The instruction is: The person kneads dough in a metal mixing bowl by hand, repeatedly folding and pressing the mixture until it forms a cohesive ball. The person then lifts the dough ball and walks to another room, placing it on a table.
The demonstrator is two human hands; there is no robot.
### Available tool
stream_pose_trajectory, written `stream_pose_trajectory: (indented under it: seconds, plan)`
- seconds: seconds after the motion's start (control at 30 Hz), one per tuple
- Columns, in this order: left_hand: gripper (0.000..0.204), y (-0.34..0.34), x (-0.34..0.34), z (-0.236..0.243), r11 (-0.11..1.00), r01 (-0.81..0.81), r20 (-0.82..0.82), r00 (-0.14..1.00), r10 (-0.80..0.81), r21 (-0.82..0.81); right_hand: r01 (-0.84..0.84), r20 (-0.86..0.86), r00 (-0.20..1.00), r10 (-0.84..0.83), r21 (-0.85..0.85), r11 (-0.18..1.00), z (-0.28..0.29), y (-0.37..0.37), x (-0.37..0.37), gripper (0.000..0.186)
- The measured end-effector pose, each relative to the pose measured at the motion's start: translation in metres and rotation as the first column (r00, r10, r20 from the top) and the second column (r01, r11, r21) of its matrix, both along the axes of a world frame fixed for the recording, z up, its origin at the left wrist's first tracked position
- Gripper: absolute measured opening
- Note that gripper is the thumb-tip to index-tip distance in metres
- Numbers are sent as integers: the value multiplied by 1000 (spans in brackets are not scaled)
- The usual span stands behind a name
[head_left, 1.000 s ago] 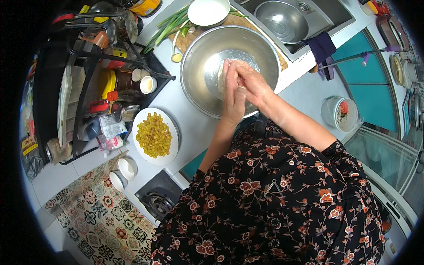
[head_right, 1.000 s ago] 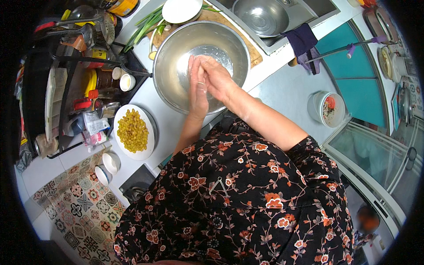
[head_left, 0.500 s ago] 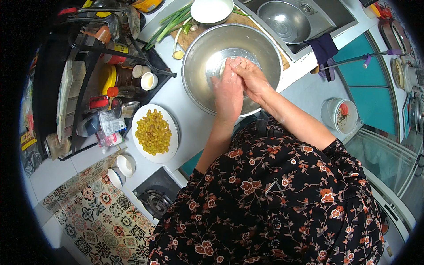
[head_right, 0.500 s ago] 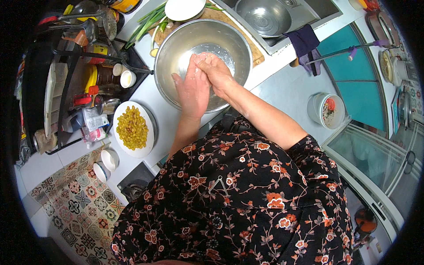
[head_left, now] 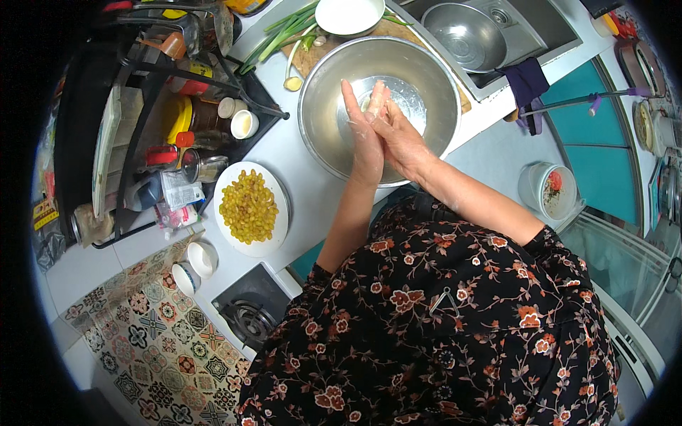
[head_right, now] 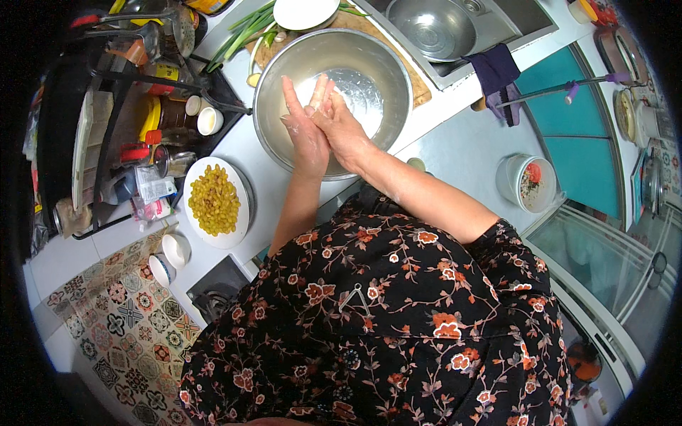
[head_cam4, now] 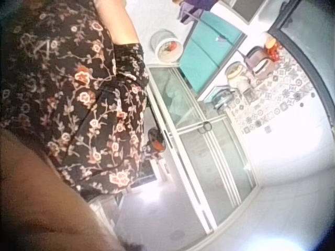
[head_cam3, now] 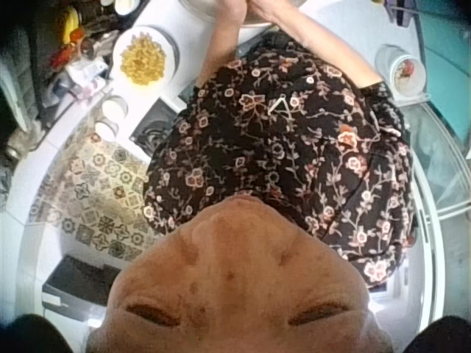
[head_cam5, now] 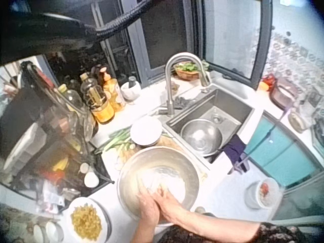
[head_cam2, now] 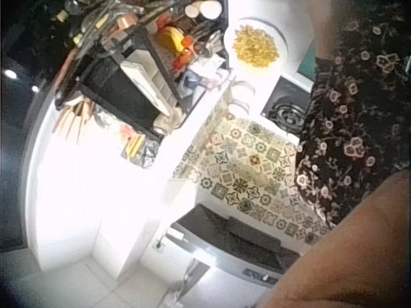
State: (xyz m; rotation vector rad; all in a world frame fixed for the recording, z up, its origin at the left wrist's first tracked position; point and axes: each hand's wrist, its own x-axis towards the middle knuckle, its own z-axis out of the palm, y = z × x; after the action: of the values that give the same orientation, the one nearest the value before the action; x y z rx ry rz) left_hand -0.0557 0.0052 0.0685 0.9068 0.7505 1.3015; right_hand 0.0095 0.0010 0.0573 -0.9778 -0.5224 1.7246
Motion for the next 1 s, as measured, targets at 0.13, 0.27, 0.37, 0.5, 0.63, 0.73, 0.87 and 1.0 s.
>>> stream_pose_trajectory:
  seconds: [0.13,0.27,0.37,0.5,0.63,0.73,0.87,1.0]
  plan:
    - [102,-5,5,0,998,-10,-17,1000,11,59,-59,146,988,56,16,998,-3,9,4,53]
    - [101,-17,14,1,992,34,-123,992,-19,123,-42,206,977,57,-78,996,-4,27,6,46]
    - [98,-16,14,2,994,50,-118,992,-39,94,2,219,975,46,-214,977,10,32,8,46]
    - [88,-28,11,-19,959,142,-477,879,-8,245,-6,178,981,71,-346,938,6,60,20,45]
    - [85,-30,-7,-13,828,434,-897,410,168,354,-266,-335,927,166,-279,923,-32,72,37,47]
    - [82,-18,-29,-14,799,506,-945,148,290,325,-332,-393,895,213,-265,905,-31,60,35,44]
    - [65,-8,-15,-17,788,541,-900,-122,420,294,-49,-196,980,-13,-308,950,-18,32,14,26]
    - [54,-17,1,-5,744,592,-874,-132,467,308,21,102,995,24,-417,909,-10,39,25,28]
